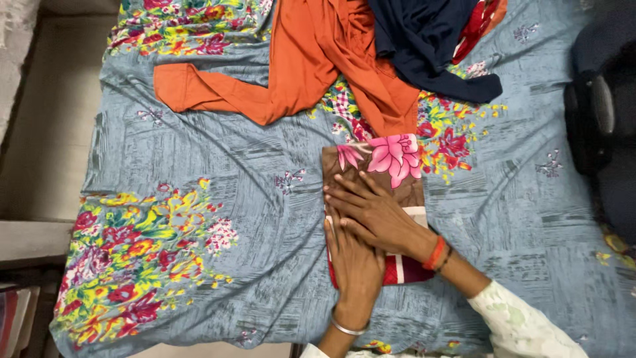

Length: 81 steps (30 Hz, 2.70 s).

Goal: The person folds a green shirt, a pair of white pants, and a patterned cloth by hand on a bed and places them into an open suitcase.

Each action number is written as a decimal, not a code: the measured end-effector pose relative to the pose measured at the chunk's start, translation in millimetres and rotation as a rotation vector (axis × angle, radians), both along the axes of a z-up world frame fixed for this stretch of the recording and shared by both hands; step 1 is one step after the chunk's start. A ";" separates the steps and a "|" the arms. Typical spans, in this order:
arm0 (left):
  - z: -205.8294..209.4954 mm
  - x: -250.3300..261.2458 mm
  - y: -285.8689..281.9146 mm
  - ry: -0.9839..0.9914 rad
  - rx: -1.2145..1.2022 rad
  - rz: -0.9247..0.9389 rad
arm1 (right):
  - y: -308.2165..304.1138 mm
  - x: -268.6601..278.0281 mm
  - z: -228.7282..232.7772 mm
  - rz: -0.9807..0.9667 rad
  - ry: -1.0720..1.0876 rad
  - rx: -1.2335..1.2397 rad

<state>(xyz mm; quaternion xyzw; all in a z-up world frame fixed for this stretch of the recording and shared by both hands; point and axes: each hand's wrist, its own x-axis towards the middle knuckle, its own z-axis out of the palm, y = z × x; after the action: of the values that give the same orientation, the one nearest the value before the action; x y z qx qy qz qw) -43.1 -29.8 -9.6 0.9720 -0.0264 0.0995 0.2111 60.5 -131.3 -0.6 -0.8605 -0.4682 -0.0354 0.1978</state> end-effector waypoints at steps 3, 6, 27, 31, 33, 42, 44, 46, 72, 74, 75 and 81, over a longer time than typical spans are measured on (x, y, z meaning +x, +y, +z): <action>-0.2 2.7 -0.4 0.101 -0.009 0.007 | 4.8 16.6 -12.7 0.010 0.074 -0.019; 1.7 -0.5 1.6 0.057 0.048 0.028 | 9.8 32.2 -20.8 -0.046 0.089 0.005; 42.0 8.5 22.1 0.081 -0.265 0.166 | -20.8 10.5 12.2 -0.841 -0.061 0.356; 30.9 30.9 35.4 0.239 -0.391 0.256 | -55.2 -44.4 10.1 -0.999 0.315 0.351; 8.3 41.2 45.2 0.147 -0.422 0.231 | -70.5 -53.0 -4.7 -1.023 0.474 0.401; -38.0 71.4 90.8 0.663 -1.348 0.027 | -103.3 -36.6 -35.5 -0.813 1.171 0.955; -26.5 67.6 91.5 0.702 -1.416 0.024 | -104.6 -41.6 -11.9 -0.869 1.245 1.035; -10.6 71.1 86.9 0.714 -1.488 0.045 | -103.1 -41.5 12.9 -0.833 1.101 1.065; 37.0 86.6 64.8 0.512 -1.418 -0.459 | -120.3 -53.5 63.4 -0.556 0.689 0.961; 39.7 86.5 58.4 0.450 -1.375 -0.416 | -122.1 -51.1 61.8 -0.550 0.685 0.921; 44.5 85.1 55.2 0.385 -1.306 -0.408 | -121.7 -51.0 62.1 -0.571 0.640 0.874; 89.6 69.7 41.3 0.011 -0.686 -0.308 | -112.5 -55.3 79.4 -0.754 0.252 0.508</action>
<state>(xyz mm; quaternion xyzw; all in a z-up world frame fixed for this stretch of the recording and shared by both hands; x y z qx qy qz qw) 26.6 11.5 80.0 0.8299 -0.1362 0.0644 0.5373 5.2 -243.8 78.8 -0.8925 -0.0720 -0.1134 0.4307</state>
